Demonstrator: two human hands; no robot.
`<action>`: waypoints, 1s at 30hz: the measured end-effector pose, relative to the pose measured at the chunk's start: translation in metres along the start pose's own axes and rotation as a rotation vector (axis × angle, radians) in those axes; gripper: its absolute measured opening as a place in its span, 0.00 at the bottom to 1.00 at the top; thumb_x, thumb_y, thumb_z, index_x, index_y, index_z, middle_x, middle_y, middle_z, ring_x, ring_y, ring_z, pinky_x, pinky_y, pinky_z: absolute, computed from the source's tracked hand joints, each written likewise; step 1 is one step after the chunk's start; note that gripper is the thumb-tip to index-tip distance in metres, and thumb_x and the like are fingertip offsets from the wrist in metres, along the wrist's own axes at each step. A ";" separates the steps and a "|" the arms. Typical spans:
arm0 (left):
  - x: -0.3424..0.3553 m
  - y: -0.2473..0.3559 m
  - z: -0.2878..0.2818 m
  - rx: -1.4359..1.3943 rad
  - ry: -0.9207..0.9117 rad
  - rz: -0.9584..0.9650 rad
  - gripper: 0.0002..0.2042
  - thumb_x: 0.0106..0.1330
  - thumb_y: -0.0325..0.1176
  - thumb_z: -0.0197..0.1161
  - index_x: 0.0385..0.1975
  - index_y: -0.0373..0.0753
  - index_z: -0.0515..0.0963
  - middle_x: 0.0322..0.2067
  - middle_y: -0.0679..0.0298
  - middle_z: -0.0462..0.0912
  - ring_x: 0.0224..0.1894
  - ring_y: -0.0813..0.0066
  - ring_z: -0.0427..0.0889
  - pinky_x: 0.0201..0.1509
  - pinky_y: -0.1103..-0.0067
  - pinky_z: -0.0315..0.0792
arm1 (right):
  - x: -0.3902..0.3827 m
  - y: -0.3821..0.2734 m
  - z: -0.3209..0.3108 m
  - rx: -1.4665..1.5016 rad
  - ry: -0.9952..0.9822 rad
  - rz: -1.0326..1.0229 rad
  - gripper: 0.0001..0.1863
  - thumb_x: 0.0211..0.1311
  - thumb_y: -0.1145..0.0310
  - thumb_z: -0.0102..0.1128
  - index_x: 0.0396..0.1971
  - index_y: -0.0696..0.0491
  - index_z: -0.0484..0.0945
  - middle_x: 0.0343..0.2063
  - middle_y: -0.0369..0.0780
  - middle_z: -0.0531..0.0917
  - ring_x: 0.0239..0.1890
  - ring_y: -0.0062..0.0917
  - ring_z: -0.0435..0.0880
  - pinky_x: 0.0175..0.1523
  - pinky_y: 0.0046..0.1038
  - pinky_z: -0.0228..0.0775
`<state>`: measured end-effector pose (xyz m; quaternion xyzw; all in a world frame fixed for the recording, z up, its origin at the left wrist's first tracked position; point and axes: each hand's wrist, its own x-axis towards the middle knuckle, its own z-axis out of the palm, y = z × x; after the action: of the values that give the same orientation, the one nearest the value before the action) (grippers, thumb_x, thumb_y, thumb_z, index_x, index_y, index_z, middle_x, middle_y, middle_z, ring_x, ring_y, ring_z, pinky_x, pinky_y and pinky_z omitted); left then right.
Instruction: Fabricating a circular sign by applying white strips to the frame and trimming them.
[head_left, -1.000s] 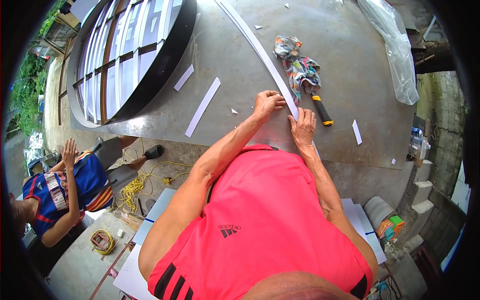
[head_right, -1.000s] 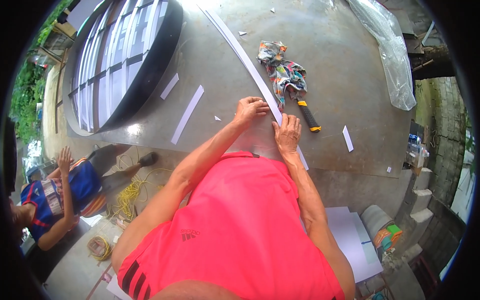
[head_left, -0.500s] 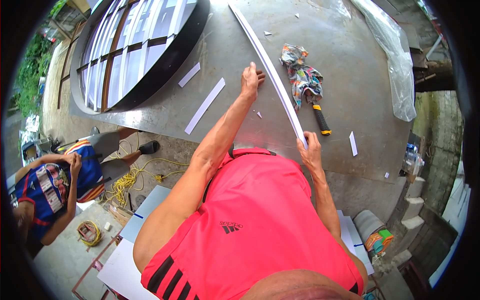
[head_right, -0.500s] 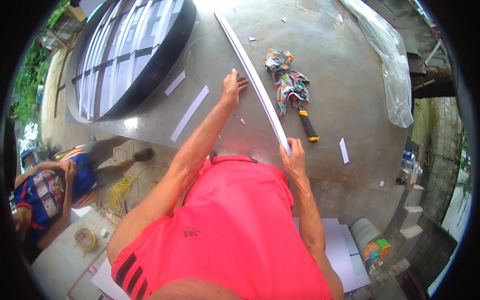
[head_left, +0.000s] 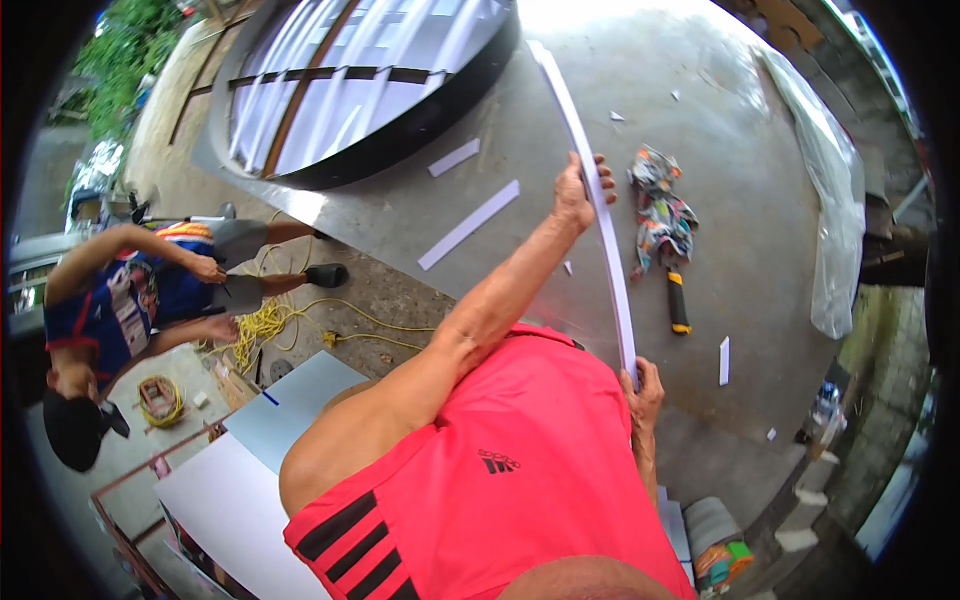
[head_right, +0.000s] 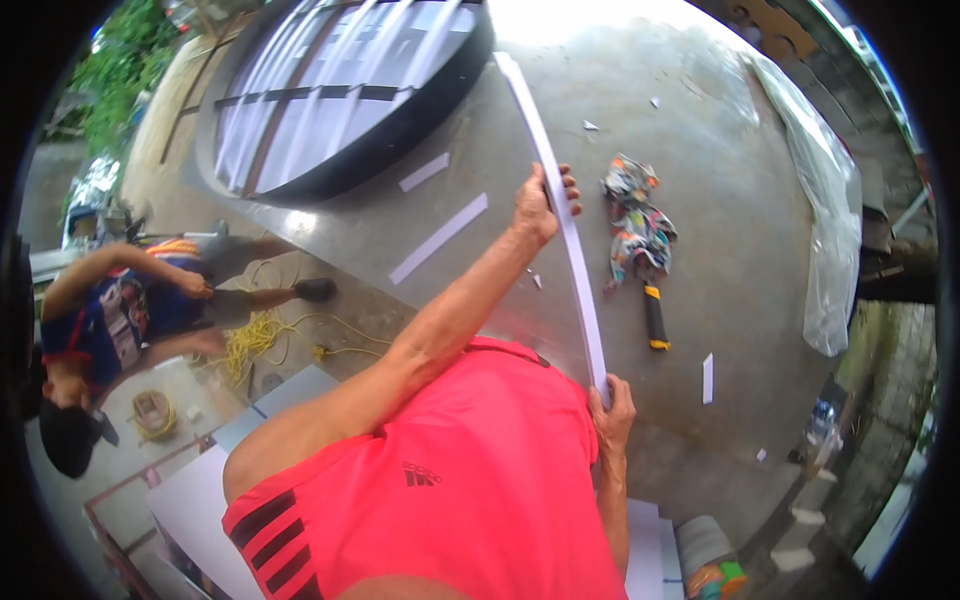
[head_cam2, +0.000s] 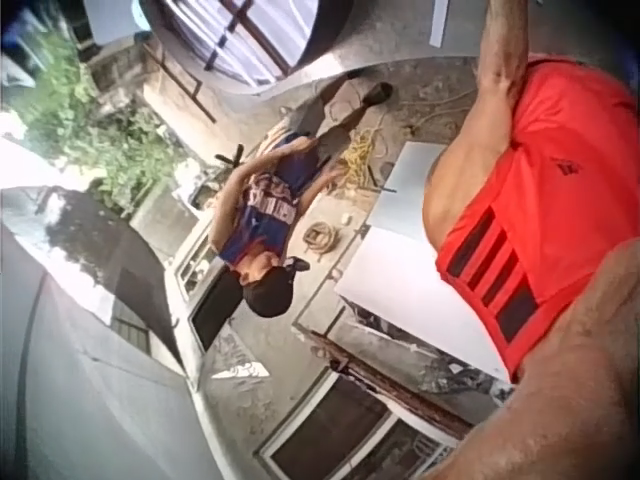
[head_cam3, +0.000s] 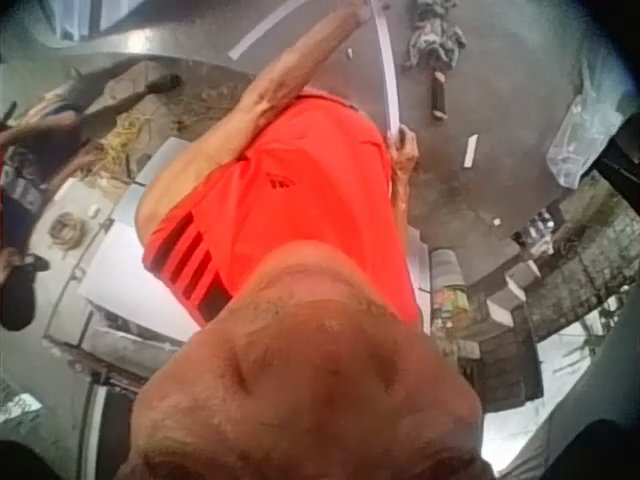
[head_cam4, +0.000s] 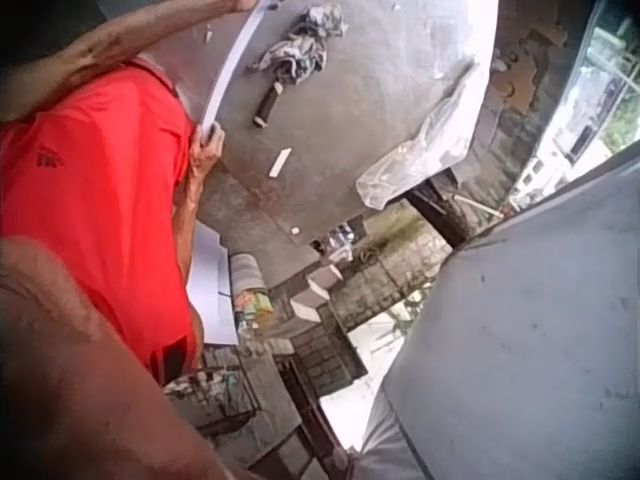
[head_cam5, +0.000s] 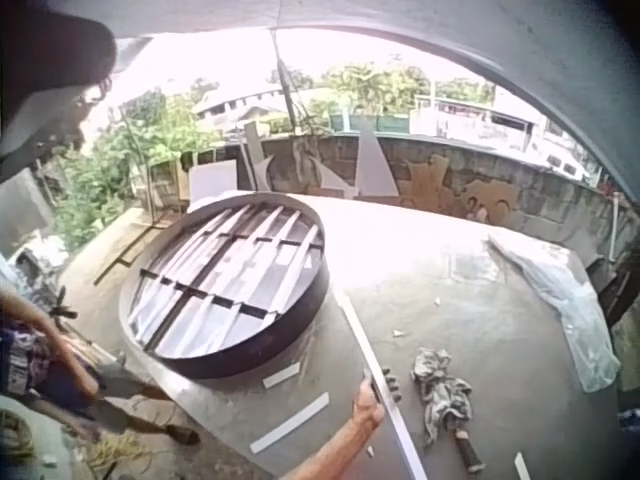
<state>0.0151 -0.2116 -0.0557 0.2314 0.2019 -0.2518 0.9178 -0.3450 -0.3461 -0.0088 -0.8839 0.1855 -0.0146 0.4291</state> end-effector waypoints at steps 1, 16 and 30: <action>-0.007 0.002 0.004 0.012 -0.014 -0.002 0.26 0.75 0.61 0.42 0.46 0.42 0.74 0.29 0.67 0.75 0.30 0.71 0.73 0.32 0.70 0.69 | 0.001 0.000 0.002 0.010 0.019 -0.007 0.16 0.58 0.72 0.68 0.45 0.58 0.78 0.35 0.46 0.80 0.37 0.38 0.82 0.42 0.34 0.74; -0.046 0.011 0.032 0.111 -0.139 0.075 0.27 0.76 0.58 0.42 0.50 0.37 0.72 0.33 0.61 0.77 0.31 0.70 0.76 0.33 0.71 0.72 | 0.001 0.002 0.018 0.165 0.072 0.131 0.19 0.58 0.68 0.71 0.48 0.55 0.81 0.38 0.40 0.85 0.35 0.24 0.83 0.41 0.26 0.75; -0.048 0.003 0.030 0.063 -0.196 0.059 0.30 0.74 0.62 0.44 0.49 0.37 0.71 0.27 0.64 0.76 0.25 0.75 0.73 0.29 0.74 0.71 | 0.004 -0.009 0.017 0.140 0.091 0.166 0.19 0.58 0.65 0.72 0.48 0.56 0.81 0.36 0.40 0.86 0.34 0.23 0.82 0.40 0.26 0.76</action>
<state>-0.0136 -0.2077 -0.0072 0.2403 0.0960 -0.2525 0.9324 -0.3352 -0.3291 -0.0134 -0.8316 0.2762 -0.0322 0.4807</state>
